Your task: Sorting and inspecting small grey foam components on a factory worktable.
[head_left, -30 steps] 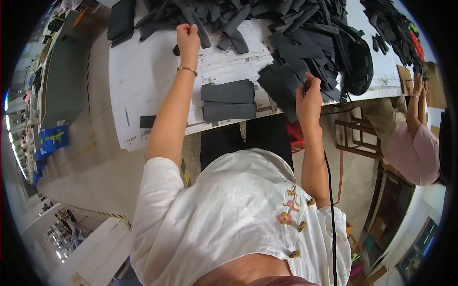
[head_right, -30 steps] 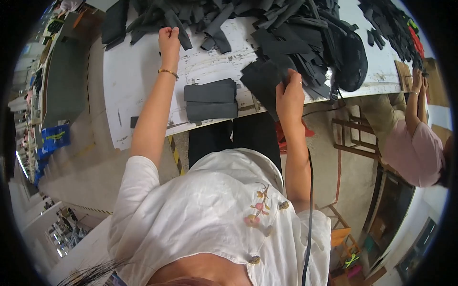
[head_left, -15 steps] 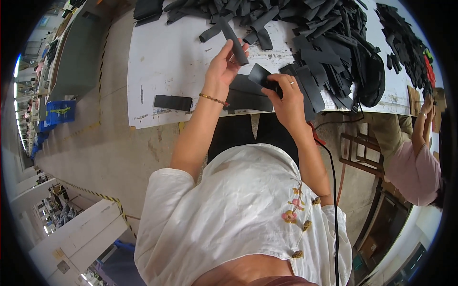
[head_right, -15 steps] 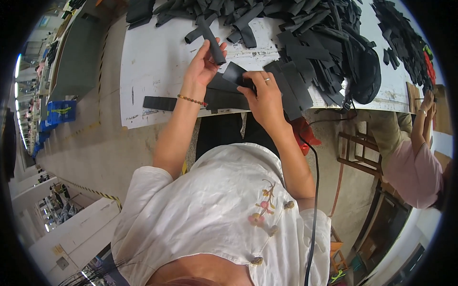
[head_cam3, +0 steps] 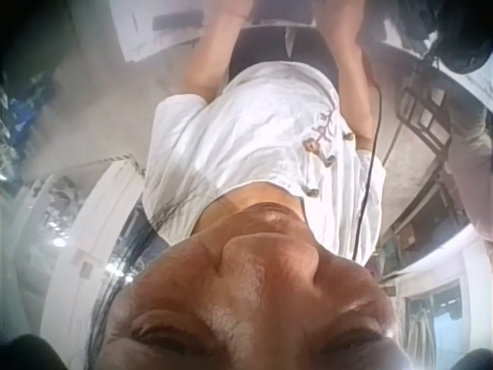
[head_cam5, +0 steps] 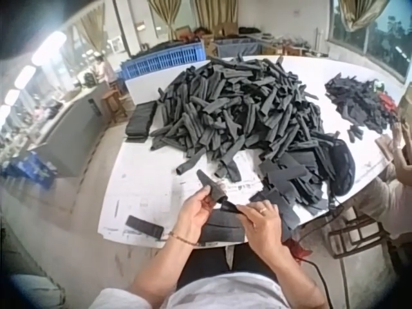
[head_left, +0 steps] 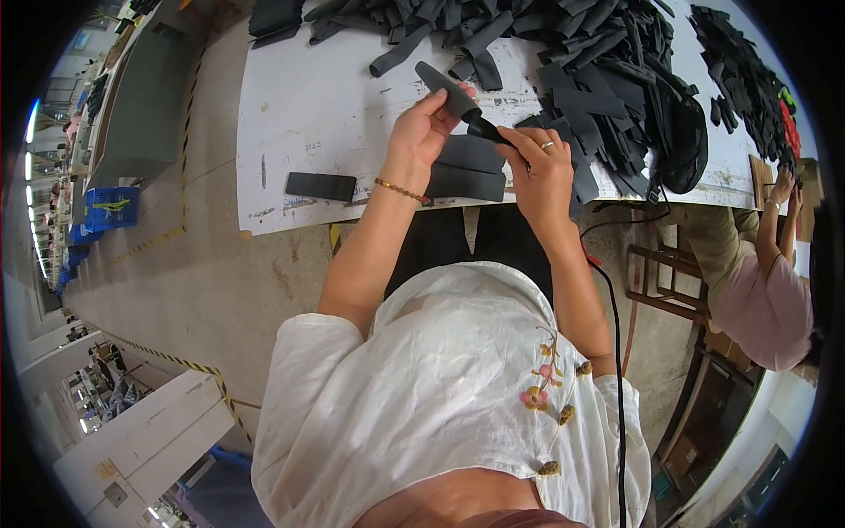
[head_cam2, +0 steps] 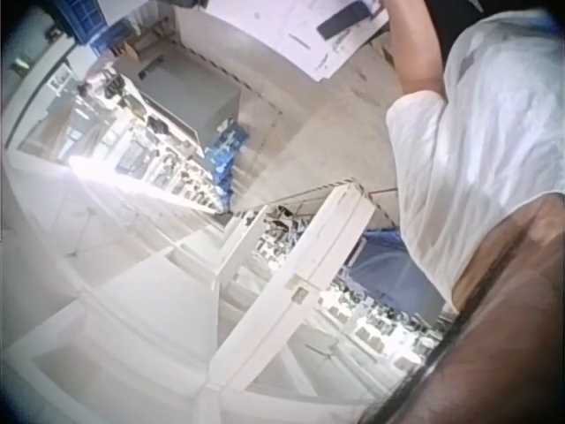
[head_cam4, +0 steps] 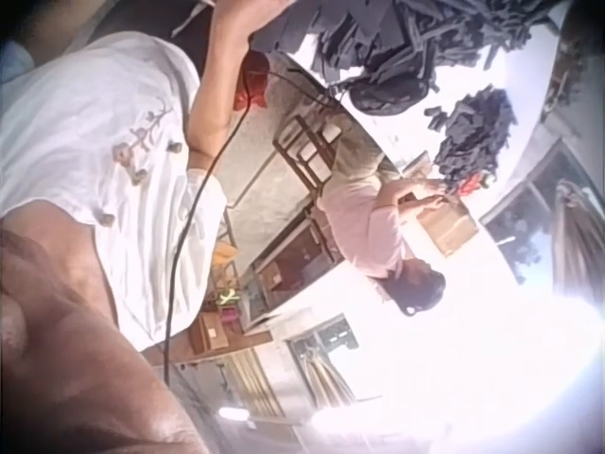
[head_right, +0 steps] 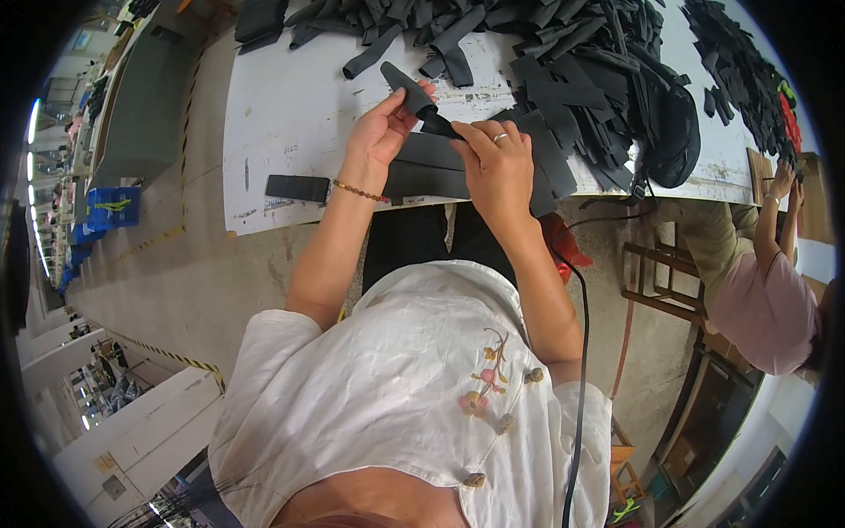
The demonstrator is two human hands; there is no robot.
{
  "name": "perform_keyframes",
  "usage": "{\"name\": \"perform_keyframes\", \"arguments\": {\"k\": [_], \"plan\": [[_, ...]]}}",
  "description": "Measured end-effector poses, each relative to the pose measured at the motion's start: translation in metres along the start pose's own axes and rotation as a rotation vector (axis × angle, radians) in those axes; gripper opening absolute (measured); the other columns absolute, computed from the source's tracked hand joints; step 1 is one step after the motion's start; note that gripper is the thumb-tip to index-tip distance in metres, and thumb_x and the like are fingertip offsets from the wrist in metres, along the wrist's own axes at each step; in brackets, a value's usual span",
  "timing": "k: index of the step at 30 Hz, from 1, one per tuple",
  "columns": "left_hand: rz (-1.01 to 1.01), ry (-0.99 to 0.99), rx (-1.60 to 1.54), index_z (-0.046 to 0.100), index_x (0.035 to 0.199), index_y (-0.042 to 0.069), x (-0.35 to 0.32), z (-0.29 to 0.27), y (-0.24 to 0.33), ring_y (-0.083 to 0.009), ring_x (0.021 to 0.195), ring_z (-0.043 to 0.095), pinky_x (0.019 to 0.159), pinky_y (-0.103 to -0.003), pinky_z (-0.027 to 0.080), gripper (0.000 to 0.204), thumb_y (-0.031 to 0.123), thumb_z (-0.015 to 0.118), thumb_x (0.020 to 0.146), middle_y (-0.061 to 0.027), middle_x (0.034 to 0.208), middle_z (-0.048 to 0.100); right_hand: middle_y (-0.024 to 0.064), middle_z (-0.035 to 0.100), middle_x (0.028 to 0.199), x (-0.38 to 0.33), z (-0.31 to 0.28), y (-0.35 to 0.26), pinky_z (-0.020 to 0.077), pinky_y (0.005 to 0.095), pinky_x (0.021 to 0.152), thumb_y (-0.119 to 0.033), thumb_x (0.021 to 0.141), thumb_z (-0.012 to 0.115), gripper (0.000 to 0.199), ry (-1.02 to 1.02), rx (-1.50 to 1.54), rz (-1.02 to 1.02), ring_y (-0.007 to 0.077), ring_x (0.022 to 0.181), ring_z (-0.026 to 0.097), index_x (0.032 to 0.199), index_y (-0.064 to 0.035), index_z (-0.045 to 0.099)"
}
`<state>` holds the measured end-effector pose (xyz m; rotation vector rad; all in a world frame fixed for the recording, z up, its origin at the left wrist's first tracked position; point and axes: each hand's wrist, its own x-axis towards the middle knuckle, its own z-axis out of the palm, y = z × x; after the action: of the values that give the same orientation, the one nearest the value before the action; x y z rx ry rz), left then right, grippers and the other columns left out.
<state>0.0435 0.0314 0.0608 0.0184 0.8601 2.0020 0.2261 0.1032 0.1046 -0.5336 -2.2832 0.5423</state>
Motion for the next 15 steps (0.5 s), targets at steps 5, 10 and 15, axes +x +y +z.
{"name": "perform_keyframes", "arguments": {"k": [5, 10, 15], "plan": [[-0.06, -0.037, -0.006, 0.048, 0.121, -0.01, -0.009, 0.007, 0.002, -0.0302, 0.113, 0.06, 0.099, -0.041, 0.051, 0.028, 0.004, 0.047, 0.097, -0.022, 0.122, 0.06, 0.0002, 0.066, 0.087, 0.003, -0.004, 0.004, 0.0413, 0.0336, 0.074, -0.01, 0.076, 0.072, 0.021, 0.049, -0.09, -0.071, 0.0193, 0.082, 0.058, 0.098, -0.0102, 0.072], [-0.081, -0.032, 0.032, 0.046, 0.123, -0.006, -0.02, 0.011, 0.004, -0.031, 0.113, 0.061, 0.098, -0.043, 0.051, 0.027, 0.003, 0.046, 0.097, -0.0205, 0.125, 0.058, -0.001, 0.066, 0.087, 0.006, -0.006, 0.008, 0.0422, 0.034, 0.077, -0.007, 0.074, 0.072, 0.021, 0.123, -0.179, -0.14, 0.0185, 0.083, 0.059, 0.095, -0.0107, 0.072], [0.062, -0.108, 0.097, 0.044, 0.123, -0.001, -0.037, 0.023, 0.002, -0.0322, 0.111, 0.061, 0.095, -0.045, 0.053, 0.027, 0.002, 0.047, 0.096, -0.0224, 0.125, 0.058, -0.0021, 0.065, 0.087, 0.009, -0.003, 0.007, 0.0425, 0.0343, 0.077, -0.006, 0.072, 0.072, 0.023, 0.173, -0.198, -0.164, 0.0183, 0.083, 0.059, 0.095, -0.0105, 0.071]]}}
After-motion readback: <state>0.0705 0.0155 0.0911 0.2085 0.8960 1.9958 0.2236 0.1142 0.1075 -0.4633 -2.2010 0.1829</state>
